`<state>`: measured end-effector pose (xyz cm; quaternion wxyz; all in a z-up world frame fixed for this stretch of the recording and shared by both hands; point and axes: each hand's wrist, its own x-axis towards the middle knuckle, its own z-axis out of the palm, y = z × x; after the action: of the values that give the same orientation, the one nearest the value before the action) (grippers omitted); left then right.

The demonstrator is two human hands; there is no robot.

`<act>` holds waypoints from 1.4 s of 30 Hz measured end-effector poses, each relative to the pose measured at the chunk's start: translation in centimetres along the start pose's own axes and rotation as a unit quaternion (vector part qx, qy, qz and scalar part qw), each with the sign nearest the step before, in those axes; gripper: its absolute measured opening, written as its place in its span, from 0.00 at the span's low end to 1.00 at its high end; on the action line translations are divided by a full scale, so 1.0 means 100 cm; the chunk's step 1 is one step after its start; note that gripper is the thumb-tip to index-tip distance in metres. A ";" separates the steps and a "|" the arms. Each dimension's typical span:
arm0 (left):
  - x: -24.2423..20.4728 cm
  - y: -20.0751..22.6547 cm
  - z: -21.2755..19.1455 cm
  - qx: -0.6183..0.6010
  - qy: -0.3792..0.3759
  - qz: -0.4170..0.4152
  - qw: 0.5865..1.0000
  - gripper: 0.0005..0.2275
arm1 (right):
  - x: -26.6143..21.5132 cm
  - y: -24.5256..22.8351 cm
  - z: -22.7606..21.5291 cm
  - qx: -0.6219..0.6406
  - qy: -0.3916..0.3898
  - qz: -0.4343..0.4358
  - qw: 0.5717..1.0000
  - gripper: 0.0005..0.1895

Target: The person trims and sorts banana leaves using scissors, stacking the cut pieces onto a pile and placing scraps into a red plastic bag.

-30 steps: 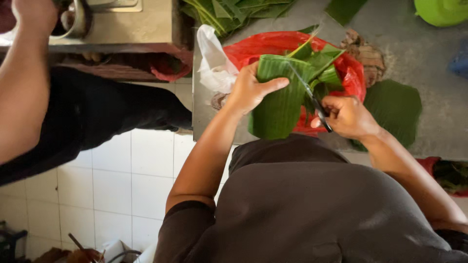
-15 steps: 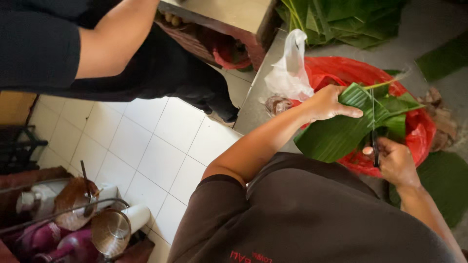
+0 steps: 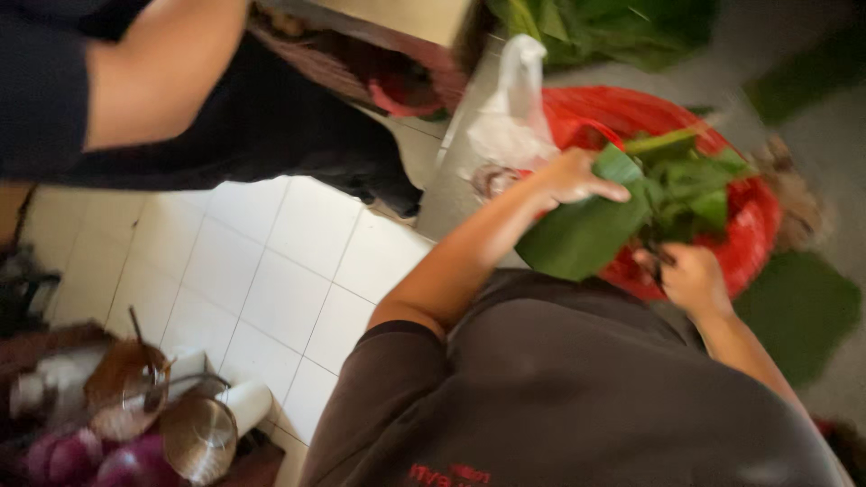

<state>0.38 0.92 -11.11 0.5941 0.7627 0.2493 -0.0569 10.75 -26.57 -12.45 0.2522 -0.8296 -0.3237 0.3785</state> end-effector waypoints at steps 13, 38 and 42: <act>-0.024 0.004 0.004 -0.633 -0.145 0.070 0.757 0.35 | -0.023 0.026 0.018 0.532 -0.110 -0.102 0.834 0.53; -0.176 0.231 -0.019 -0.197 -0.509 0.428 0.720 0.20 | -0.118 0.263 -0.056 0.009 0.438 0.208 0.875 0.20; -0.209 0.200 0.005 -0.299 -0.660 0.252 0.641 0.31 | -0.109 0.210 0.032 -0.030 0.320 0.143 0.936 0.21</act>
<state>-8.71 -9.52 14.31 0.7879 0.3369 -0.4074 -0.3159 10.05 -47.87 -23.19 0.2605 -0.9517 -0.1150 0.1150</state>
